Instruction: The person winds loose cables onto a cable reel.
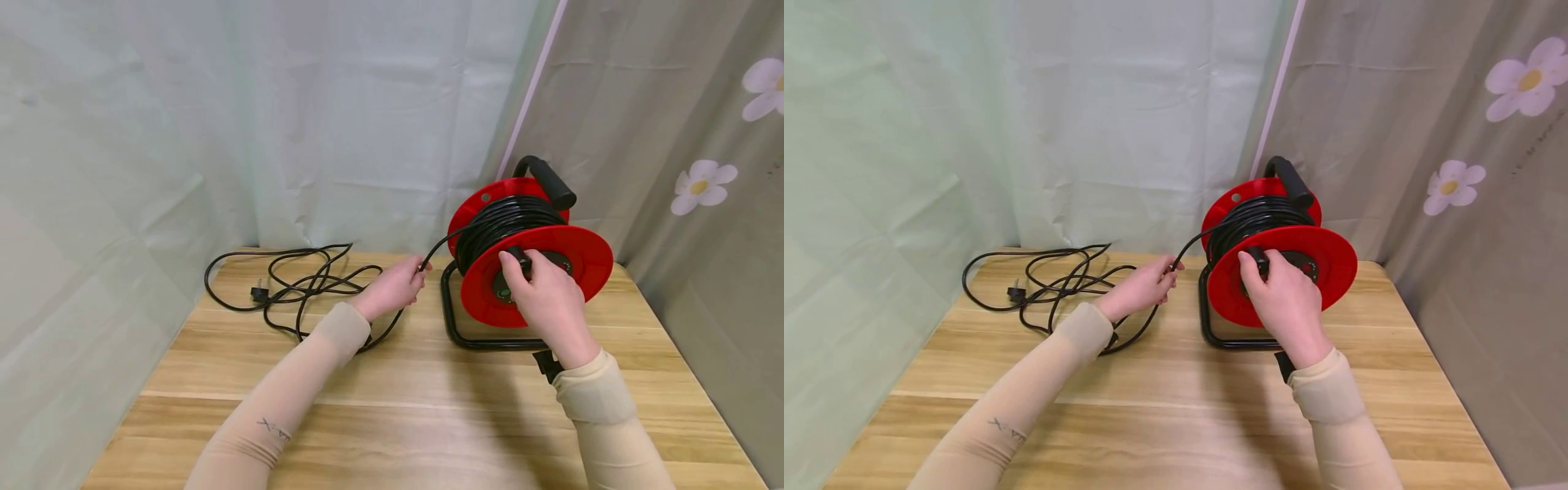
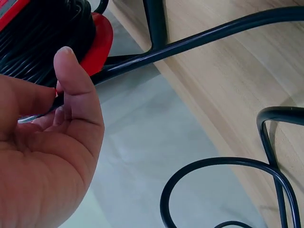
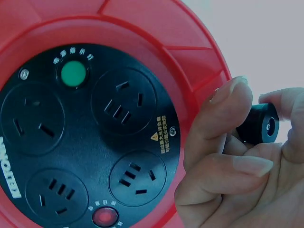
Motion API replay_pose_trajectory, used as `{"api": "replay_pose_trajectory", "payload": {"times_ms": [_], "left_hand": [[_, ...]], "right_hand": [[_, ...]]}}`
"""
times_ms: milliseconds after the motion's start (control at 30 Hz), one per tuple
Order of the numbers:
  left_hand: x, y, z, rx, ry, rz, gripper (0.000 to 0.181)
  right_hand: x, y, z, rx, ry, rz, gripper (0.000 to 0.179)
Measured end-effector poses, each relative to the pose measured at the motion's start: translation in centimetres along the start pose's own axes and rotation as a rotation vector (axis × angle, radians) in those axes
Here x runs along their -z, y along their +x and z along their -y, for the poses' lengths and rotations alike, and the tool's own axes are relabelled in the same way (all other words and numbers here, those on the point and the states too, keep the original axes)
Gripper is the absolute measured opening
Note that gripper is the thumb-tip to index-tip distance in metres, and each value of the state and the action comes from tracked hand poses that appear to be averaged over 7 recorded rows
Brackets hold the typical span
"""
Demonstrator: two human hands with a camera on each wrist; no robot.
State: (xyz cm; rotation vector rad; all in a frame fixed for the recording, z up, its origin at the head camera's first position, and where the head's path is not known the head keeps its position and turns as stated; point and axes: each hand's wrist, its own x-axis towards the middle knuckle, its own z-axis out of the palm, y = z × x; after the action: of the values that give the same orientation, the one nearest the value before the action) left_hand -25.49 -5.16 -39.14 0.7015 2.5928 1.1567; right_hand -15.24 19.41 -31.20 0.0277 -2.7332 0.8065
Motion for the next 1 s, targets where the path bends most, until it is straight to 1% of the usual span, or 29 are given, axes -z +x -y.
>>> {"api": "replay_pose_trajectory", "payload": {"times_ms": [200,333,500,633,800,933,1000], "left_hand": [[-0.3,-0.1,0.2,0.038,-0.032,0.012,0.020],[-0.5,-0.2,0.4,0.033,-0.044,-0.003,0.018],[-0.8,-0.5,0.7,-0.011,0.048,-0.048,0.019],[-1.2,-0.8,0.7,-0.041,0.118,-0.100,0.021],[-1.8,-1.6,0.8,-0.058,0.183,-0.174,0.021],[-2.2,-2.2,1.0,-0.073,0.217,-0.221,0.020],[-2.4,-2.5,1.2,-0.084,0.220,-0.234,0.020]], "right_hand": [[0.4,0.1,-0.3,0.002,-0.010,-0.008,0.055],[0.7,0.1,-0.5,0.001,-0.014,-0.009,0.054],[1.1,0.3,-0.8,0.006,-0.013,-0.026,0.052],[1.3,0.4,-1.0,-0.008,-0.016,-0.034,0.053],[1.6,0.5,-1.2,-0.018,-0.018,-0.031,0.053],[1.7,0.5,-1.3,-0.013,-0.022,-0.033,0.051],[1.7,0.5,-1.4,-0.010,-0.025,-0.035,0.050]]}}
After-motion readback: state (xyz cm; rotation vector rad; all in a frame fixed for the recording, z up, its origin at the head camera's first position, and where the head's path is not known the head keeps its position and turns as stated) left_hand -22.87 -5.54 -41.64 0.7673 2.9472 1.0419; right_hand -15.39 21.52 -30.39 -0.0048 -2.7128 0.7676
